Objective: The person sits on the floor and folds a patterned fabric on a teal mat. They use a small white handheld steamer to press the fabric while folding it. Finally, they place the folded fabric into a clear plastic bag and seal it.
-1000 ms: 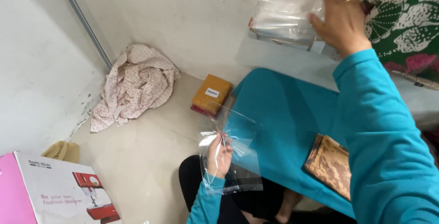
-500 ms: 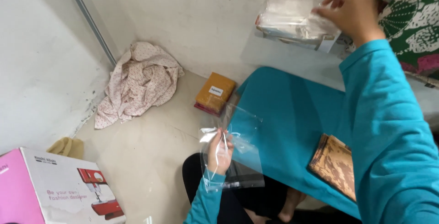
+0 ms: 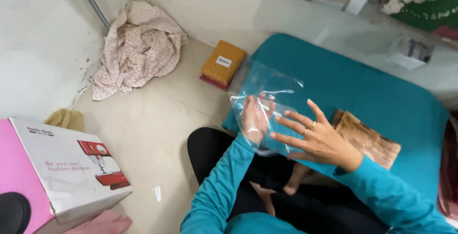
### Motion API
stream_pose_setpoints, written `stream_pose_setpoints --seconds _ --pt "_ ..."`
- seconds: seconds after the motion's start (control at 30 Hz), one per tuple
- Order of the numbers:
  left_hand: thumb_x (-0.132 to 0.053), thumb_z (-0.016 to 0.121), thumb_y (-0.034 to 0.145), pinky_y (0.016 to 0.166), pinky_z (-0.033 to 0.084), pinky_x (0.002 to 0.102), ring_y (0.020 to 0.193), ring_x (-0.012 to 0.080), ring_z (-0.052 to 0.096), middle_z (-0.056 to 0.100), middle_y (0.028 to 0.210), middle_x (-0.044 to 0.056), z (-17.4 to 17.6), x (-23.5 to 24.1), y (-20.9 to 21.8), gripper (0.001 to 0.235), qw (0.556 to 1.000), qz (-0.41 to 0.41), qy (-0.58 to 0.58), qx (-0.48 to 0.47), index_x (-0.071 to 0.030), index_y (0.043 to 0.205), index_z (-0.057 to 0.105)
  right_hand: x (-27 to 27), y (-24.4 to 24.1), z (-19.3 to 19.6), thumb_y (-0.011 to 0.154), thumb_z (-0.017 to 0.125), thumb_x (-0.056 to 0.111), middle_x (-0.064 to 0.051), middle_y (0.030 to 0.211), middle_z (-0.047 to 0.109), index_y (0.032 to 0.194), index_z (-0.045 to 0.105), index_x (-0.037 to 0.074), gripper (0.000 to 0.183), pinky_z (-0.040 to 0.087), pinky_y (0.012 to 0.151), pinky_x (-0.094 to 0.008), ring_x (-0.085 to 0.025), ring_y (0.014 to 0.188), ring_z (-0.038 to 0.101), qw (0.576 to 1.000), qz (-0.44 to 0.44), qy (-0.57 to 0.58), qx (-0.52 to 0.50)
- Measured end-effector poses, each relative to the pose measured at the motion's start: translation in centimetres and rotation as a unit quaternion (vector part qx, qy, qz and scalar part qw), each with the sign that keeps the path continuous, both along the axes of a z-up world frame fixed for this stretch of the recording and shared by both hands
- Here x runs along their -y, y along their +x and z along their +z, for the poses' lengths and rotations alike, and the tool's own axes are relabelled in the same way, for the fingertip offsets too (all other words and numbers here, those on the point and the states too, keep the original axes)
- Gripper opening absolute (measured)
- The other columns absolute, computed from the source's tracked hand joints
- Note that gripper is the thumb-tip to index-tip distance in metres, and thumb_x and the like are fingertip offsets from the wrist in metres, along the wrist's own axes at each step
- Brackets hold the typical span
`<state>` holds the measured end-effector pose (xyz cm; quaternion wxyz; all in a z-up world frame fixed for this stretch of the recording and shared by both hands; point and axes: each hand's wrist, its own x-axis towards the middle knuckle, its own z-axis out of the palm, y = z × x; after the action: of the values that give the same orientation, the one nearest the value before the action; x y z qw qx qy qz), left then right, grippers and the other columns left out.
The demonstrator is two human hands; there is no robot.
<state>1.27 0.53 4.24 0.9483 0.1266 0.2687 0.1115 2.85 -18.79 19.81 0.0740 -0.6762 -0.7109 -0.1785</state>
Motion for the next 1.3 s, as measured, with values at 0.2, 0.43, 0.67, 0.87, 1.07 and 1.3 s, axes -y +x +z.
stream_pose_setpoints --seconds 0.2,0.43,0.67,0.87,1.07,1.3 --pt "-0.032 0.044 0.111 0.107 0.055 0.057 0.121 0.0408 0.061 0.057 0.122 0.009 -3.8 4.0 1.6 0.013 0.995 0.063 -0.071 0.011 -0.028 0.099 0.045 3.0 -0.7 -3.7 0.09 0.074 0.026 -0.005 0.128 0.069 0.112 0.074 0.019 0.023 0.037 0.118 -0.057 -0.027 0.115 0.068 0.978 -0.089 0.181 -0.058" --pt "-0.035 0.043 0.109 0.104 0.055 0.048 0.104 0.0303 0.064 0.054 0.112 0.005 0.4 5.1 0.4 0.008 0.992 0.084 -0.06 -0.068 -0.027 0.107 0.042 4.1 -3.0 -6.3 0.098 0.062 0.032 -0.007 0.13 0.068 0.122 0.069 0.016 0.03 0.045 0.11 -0.051 -0.027 0.115 0.068 0.974 -0.097 0.198 -0.056" --pt "-0.015 0.059 0.104 0.094 0.055 0.028 0.099 0.0129 0.056 0.047 0.113 -0.001 10.1 6.6 -3.7 0.02 0.971 0.091 0.214 -0.06 -0.02 0.116 0.044 6.7 -1.7 -4.4 0.1 0.073 0.003 -0.019 0.095 0.076 0.099 0.064 -0.002 0.01 0.062 0.08 -0.04 -0.023 0.084 0.075 0.652 -0.274 0.414 -0.573" --pt "-0.01 0.063 0.101 0.081 0.056 0.025 0.102 0.0122 0.055 0.054 0.113 0.003 10.3 6.8 -4.7 0.019 0.857 0.111 0.504 -0.003 -0.015 0.112 0.049 7.8 -0.2 -5.5 0.101 0.068 0.006 -0.019 0.1 0.075 0.111 0.064 0.001 0.012 0.067 0.076 -0.033 -0.022 0.088 0.078 0.447 -0.239 0.463 -0.727" --pt "-0.008 0.074 0.09 0.102 0.051 0.043 0.129 0.0317 0.051 0.042 0.144 0.009 11.5 8.0 -5.7 0.033 0.697 0.06 0.714 0.017 -0.014 0.117 0.056 8.5 0.9 -8.2 0.093 0.077 0.004 -0.017 0.102 0.076 0.107 0.07 0.0 0.016 0.068 0.076 -0.034 -0.02 0.086 0.078 0.403 -0.273 0.469 -0.738" --pt "-0.01 0.078 0.086 0.116 0.028 0.067 0.15 0.0559 0.022 0.02 0.164 0.025 10.2 10.3 -6.0 0.046 0.621 -0.027 0.781 0.056 -0.013 0.129 0.06 8.2 1.3 -8.1 0.094 0.075 0.004 -0.017 0.096 0.075 0.11 0.069 0.002 0.017 0.069 0.074 -0.031 -0.021 0.084 0.079 0.39 -0.266 0.48 -0.739"
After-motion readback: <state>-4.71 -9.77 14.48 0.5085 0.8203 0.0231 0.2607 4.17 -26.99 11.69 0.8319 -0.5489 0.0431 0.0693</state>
